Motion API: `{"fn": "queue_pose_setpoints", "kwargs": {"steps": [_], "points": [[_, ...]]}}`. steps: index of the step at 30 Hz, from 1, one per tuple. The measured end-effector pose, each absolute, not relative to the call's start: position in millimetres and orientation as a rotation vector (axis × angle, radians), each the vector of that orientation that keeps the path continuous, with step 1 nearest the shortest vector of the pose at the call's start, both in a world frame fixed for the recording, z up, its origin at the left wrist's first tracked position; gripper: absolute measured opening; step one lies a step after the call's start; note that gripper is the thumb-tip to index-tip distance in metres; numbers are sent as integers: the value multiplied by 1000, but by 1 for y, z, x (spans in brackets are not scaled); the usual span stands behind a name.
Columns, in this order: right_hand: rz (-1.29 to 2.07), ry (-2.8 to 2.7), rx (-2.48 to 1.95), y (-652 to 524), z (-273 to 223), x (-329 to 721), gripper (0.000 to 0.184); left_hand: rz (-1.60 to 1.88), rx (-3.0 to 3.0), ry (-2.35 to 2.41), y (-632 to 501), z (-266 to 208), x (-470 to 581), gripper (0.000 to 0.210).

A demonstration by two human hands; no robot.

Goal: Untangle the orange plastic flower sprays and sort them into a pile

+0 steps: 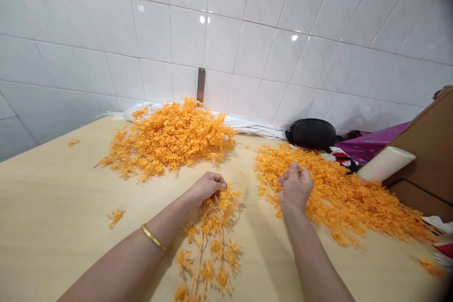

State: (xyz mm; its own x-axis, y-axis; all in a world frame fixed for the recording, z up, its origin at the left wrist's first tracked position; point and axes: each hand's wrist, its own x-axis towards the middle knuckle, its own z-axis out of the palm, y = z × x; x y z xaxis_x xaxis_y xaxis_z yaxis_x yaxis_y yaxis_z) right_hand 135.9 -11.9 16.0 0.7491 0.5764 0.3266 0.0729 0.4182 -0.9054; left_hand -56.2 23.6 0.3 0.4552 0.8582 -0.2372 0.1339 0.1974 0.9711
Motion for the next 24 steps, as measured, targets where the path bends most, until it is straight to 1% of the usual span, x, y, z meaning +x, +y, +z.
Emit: {"fn": "queue_pose_setpoints", "kwargs": {"steps": [3,6,10,15,21,24], "points": [[418,-568,-1118,-13,16,149,17,737,1192,1003,26,-2,-57,10],[661,-631,-1174,-13,14,144,16,763,1101,934,27,-4,-56,6],[891,-778,-1155,-11,12,125,26,791,1021,879,26,-6,-56,18],[1193,-837,-1107,-9,4,112,27,794,1100,886,23,-8,-54,25],[1308,-903,-1257,-12,-1,105,35,689,1374,865,16,-4,-50,25],[1355,-1005,-1276,-15,1,104,35,630,1477,850,13,-2,-48,26]]}}
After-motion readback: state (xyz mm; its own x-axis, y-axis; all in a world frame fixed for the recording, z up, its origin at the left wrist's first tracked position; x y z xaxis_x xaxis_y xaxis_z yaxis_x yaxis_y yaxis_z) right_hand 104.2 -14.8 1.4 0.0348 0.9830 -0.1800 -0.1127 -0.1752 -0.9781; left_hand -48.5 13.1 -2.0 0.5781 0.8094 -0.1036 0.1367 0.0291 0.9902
